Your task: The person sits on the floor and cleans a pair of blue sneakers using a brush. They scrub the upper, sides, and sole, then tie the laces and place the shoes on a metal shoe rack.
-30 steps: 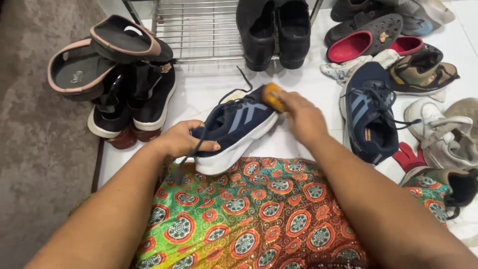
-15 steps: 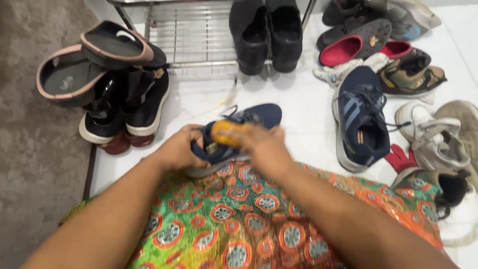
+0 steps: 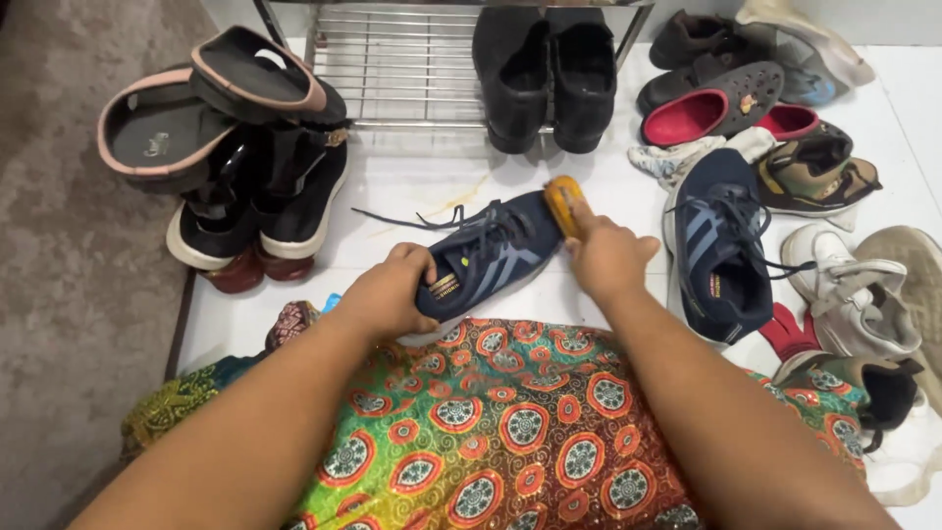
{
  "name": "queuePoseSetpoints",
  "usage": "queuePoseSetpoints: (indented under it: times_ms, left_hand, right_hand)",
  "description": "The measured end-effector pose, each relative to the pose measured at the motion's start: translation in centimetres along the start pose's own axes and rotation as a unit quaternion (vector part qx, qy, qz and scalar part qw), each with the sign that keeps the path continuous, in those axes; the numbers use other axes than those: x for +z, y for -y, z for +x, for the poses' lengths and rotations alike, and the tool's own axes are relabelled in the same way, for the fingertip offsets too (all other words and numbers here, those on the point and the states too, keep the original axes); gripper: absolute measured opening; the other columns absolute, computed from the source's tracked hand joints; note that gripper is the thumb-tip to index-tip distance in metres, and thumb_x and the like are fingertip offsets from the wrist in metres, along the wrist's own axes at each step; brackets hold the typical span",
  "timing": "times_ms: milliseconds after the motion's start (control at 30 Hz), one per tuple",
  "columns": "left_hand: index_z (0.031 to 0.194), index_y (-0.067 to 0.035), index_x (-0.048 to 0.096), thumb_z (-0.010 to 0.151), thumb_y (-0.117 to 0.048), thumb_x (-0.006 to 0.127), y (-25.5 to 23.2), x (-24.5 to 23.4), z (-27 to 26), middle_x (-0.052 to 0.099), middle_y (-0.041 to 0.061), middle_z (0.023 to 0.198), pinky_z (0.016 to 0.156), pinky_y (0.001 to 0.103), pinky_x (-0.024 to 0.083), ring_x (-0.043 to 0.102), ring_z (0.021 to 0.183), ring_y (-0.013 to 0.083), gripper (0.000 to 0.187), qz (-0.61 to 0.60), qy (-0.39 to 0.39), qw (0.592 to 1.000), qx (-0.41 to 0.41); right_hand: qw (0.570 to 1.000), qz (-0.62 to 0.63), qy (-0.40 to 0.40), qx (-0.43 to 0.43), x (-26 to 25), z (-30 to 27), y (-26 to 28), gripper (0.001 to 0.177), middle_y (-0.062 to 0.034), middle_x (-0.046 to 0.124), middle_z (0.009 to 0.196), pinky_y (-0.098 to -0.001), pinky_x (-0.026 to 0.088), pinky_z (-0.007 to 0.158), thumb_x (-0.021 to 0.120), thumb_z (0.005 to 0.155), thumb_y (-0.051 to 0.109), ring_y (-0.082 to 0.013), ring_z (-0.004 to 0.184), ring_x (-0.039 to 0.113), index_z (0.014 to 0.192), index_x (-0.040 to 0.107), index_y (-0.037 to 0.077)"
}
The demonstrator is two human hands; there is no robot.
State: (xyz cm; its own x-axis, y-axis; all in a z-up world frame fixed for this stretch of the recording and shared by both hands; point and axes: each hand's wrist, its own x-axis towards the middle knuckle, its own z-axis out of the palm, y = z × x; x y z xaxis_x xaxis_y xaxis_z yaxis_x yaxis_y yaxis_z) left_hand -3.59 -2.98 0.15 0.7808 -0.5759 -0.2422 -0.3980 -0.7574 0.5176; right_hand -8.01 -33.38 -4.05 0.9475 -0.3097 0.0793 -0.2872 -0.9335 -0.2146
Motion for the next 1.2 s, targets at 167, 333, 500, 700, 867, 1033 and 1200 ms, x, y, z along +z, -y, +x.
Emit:
queuePoseSetpoints:
  times_ms: [167,333,500,700,867,1033,1200]
  left_hand:
    - [0.123,-0.015,0.046,0.054,-0.021,0.096,0.4,0.5,0.9,0.053,0.016,0.129,0.093,0.044,0.053,0.062,0.111,0.0397,0.085,0.021,-0.023,1.000,0.003]
    - [0.147,-0.013,0.027,0.053,-0.024,0.099,-0.8,0.3,0.5,0.052,0.020,0.136,0.102,0.041,0.050,0.059,0.122,0.0384,0.119,0.021,0.009,0.995,-0.094]
    - [0.150,-0.008,0.027,0.052,-0.028,0.102,-0.6,0.6,0.9,0.048,0.020,0.140,0.101,0.043,0.048,0.055,0.125,0.0391,0.125,0.046,0.011,0.995,-0.085]
    - [0.143,-0.008,0.041,0.054,-0.027,0.098,-0.6,0.2,0.9,0.054,0.018,0.135,0.102,0.042,0.051,0.059,0.122,0.0380,0.107,0.050,0.017,0.994,-0.100]
    - [0.141,-0.009,0.042,0.051,-0.027,0.100,-0.4,1.1,0.5,0.053,0.018,0.134,0.101,0.042,0.050,0.058,0.121,0.0380,0.108,0.028,-0.002,0.997,-0.069]
    - [0.142,-0.010,0.042,0.052,-0.027,0.099,-0.8,0.3,0.9,0.053,0.016,0.135,0.101,0.041,0.051,0.060,0.122,0.0367,0.109,0.035,0.022,0.994,-0.103]
    - [0.145,-0.010,0.040,0.052,-0.029,0.099,-0.2,0.6,0.7,0.053,0.017,0.136,0.102,0.041,0.051,0.059,0.123,0.0362,0.112,0.021,-0.012,0.997,-0.069]
  right_hand:
    - [0.993,0.045,-0.015,-0.105,5.7,-1.4,1.3,0.019,-0.0040,0.078,0.099,-0.0564,0.035,0.086,0.065,0.092,0.018,-0.0273,0.093,0.072,0.109,0.072,0.022]
    - [0.997,0.077,-0.018,-0.024,3.0,0.6,-1.7,0.054,-0.0138,0.073,0.097,-0.0529,0.040,0.080,0.066,0.092,0.020,-0.0352,0.086,0.069,0.145,0.059,0.019]
    - [0.994,0.037,0.024,-0.099,4.5,-3.2,2.0,0.045,-0.0039,0.078,0.097,-0.0643,0.035,0.086,0.060,0.088,0.012,-0.0299,0.092,0.071,0.132,0.066,0.021]
    - [0.998,0.013,-0.009,-0.066,4.0,-1.1,0.2,0.040,-0.0115,0.074,0.095,-0.0642,0.036,0.080,0.068,0.085,0.030,-0.0345,0.088,0.070,0.122,0.071,0.017]
    - [0.998,-0.049,0.016,-0.028,4.7,-0.9,-0.5,0.031,-0.0090,0.075,0.097,-0.0624,0.039,0.082,0.067,0.094,0.031,-0.0341,0.090,0.071,0.122,0.068,0.019]
    - [0.995,0.045,-0.020,-0.091,4.1,-1.1,0.7,0.044,-0.0057,0.077,0.094,-0.0628,0.039,0.081,0.069,0.084,0.024,-0.0344,0.089,0.071,0.128,0.068,0.024]
    - [0.999,0.036,0.012,-0.013,2.6,-0.8,-2.0,0.054,-0.0120,0.074,0.093,-0.0593,0.042,0.082,0.068,0.089,0.026,-0.0365,0.087,0.070,0.142,0.061,0.024]
